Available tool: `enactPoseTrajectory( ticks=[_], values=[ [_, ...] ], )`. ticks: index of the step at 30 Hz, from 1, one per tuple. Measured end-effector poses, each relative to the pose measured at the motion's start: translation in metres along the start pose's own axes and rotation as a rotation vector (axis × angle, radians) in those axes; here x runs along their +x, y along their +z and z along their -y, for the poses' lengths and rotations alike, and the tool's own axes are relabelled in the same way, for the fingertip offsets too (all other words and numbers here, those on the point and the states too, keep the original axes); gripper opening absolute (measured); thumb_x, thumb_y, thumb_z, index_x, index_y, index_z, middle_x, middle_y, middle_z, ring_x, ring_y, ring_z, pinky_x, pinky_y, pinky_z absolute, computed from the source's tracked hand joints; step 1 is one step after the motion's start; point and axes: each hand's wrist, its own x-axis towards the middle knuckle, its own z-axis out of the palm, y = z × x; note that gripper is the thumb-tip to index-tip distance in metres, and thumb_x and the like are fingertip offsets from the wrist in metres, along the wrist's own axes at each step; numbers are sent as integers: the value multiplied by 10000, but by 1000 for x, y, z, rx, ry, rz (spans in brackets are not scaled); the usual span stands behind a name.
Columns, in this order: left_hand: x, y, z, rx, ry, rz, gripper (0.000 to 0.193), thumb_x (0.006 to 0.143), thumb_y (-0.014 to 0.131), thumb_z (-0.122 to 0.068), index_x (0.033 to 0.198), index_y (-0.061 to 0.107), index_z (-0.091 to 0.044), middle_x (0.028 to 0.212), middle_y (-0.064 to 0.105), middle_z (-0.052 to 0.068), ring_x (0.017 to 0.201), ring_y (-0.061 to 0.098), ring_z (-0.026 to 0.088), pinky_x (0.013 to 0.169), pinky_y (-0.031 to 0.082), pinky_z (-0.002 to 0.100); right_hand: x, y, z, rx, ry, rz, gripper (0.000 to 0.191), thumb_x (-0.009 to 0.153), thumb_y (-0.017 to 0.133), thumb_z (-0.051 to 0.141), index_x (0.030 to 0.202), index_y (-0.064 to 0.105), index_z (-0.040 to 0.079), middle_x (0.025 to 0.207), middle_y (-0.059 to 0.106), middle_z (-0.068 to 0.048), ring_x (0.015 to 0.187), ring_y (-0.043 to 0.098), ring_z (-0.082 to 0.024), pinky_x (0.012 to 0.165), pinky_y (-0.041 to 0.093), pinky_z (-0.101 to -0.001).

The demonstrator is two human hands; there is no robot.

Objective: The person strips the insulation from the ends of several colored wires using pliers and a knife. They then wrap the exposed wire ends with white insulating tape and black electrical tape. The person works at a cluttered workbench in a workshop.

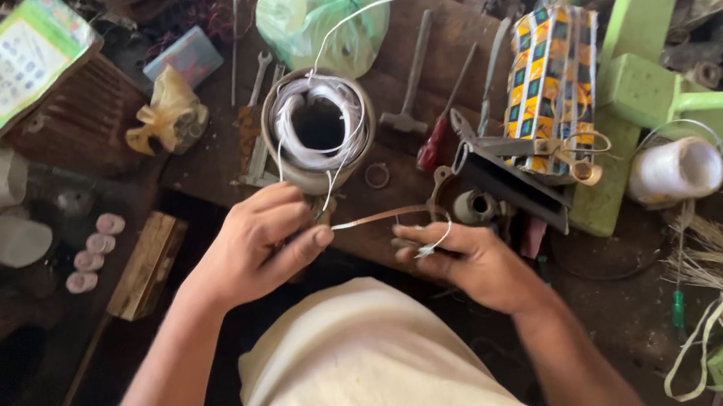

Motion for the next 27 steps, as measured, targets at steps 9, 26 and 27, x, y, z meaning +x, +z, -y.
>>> enactPoseTrajectory(
  ticks=[9,26,27],
  values=[
    [4,-2,-14,49,-39,-17,215,976,712,-206,887,643,-23,833,579,92,770,607,267,667,490,382,22,33,29,229,-142,169,615,922,766,165,1483,568,8,1134,730,-51,1027,666,-123,873,550,-283],
    [3,64,-36,201,-93,-40,207,904,743,-190,984,602,-61,879,658,72,858,668,287,787,492,404,-8,44,18,788,-58,9,688,879,783,316,1465,523,66,1111,678,19,774,548,-75,682,441,-229],
    [1,64,-36,209,-94,-35,202,916,745,-193,977,601,-64,873,654,72,850,665,283,784,492,405,-7,44,19,750,-42,-14,647,908,776,295,1456,550,37,1077,675,7,788,539,-79,699,437,-232]
  ],
)
